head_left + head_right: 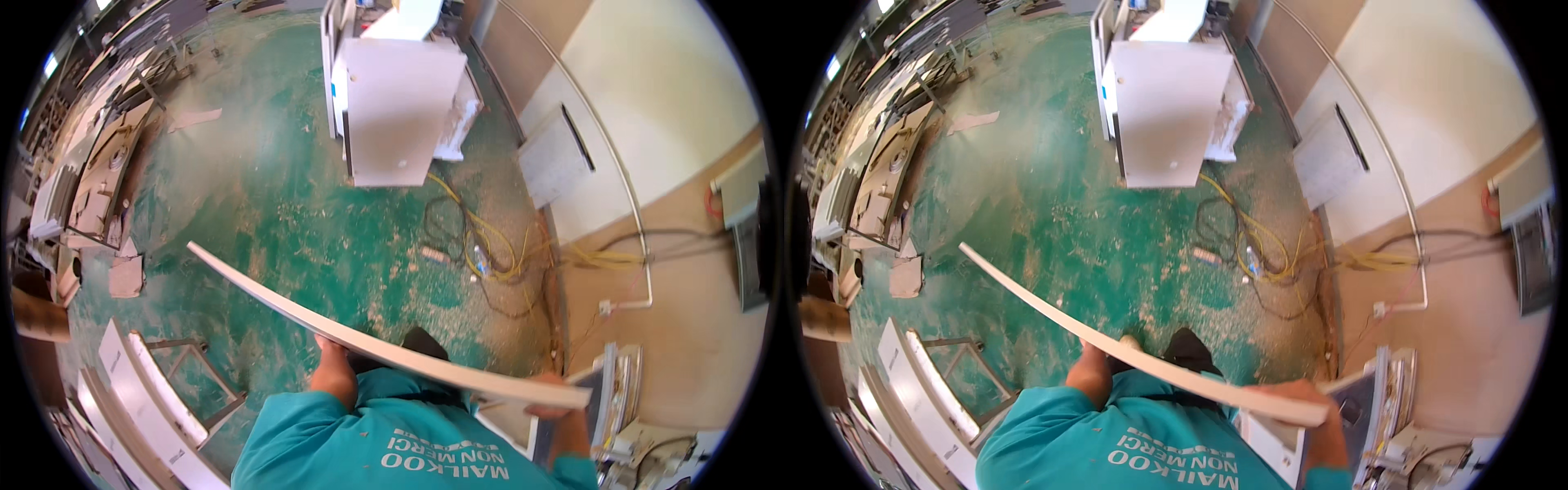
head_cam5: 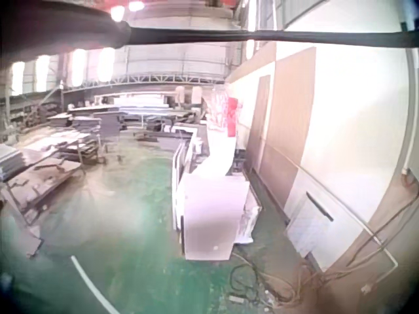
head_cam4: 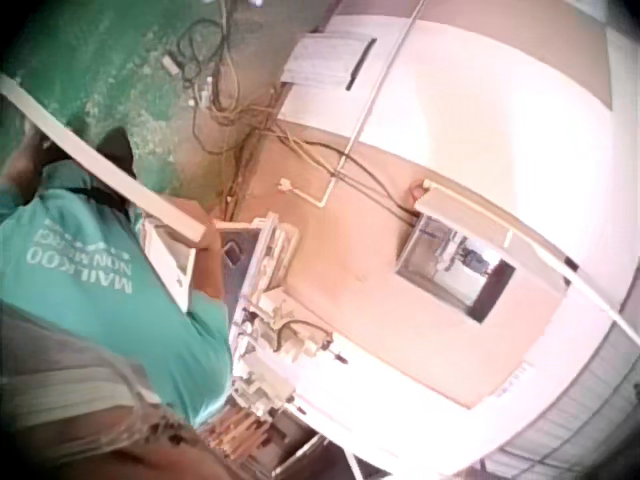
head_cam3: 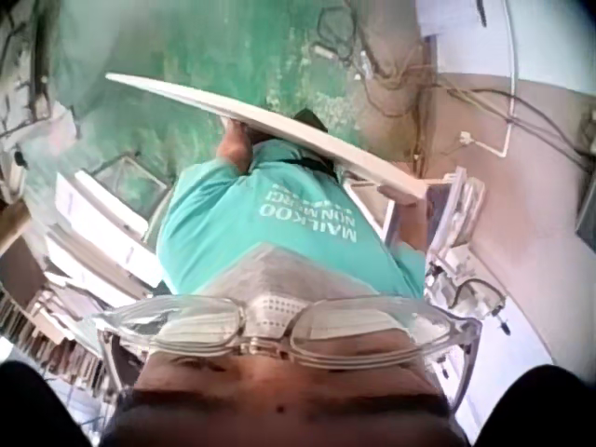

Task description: The person moves wooden boards on a machine, marks a board with a pencil, and stacks several processed boards onto a pile on a table.

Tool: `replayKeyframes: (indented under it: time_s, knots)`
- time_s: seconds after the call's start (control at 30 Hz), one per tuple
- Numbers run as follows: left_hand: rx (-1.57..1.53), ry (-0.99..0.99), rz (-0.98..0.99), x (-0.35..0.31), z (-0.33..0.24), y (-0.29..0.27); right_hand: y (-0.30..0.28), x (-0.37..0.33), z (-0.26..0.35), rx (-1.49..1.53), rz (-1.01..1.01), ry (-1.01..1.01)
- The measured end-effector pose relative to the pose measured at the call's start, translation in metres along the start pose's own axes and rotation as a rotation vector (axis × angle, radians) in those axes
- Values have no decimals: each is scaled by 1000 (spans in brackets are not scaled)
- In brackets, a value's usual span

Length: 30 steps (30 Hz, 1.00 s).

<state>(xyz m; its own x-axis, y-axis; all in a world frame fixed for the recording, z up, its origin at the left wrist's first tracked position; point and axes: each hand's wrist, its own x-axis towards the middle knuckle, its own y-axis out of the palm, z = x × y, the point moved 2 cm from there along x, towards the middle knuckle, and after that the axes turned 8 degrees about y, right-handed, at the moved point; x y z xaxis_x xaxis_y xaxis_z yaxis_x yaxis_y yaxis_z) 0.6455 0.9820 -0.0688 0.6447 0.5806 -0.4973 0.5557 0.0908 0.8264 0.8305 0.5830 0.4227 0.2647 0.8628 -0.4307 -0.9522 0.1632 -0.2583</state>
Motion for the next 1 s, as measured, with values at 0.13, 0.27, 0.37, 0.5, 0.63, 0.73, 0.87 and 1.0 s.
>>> replayKeyframes:
  time_s: [0.13,0.27,0.37,0.5,0.63,0.73,0.87,1.0]
  knots:
    - [40,-77,2,67,53,90,-46,106,18,17,202,-216]
    - [36,-155,31,148,109,176,-123,226,68,41,236,-539]
    - [30,-141,29,204,116,224,-173,314,129,-162,323,-467]
    - [-22,-102,49,273,109,280,-187,402,167,-224,380,-529]
    - [-100,-32,51,342,84,313,-207,471,173,-305,495,-483]
    - [-162,39,40,387,62,328,-216,525,160,-394,542,-463]
    - [-265,129,21,452,34,348,-251,607,153,-478,539,-355]
    - [-354,230,-36,499,15,357,-309,667,148,-491,517,-256]
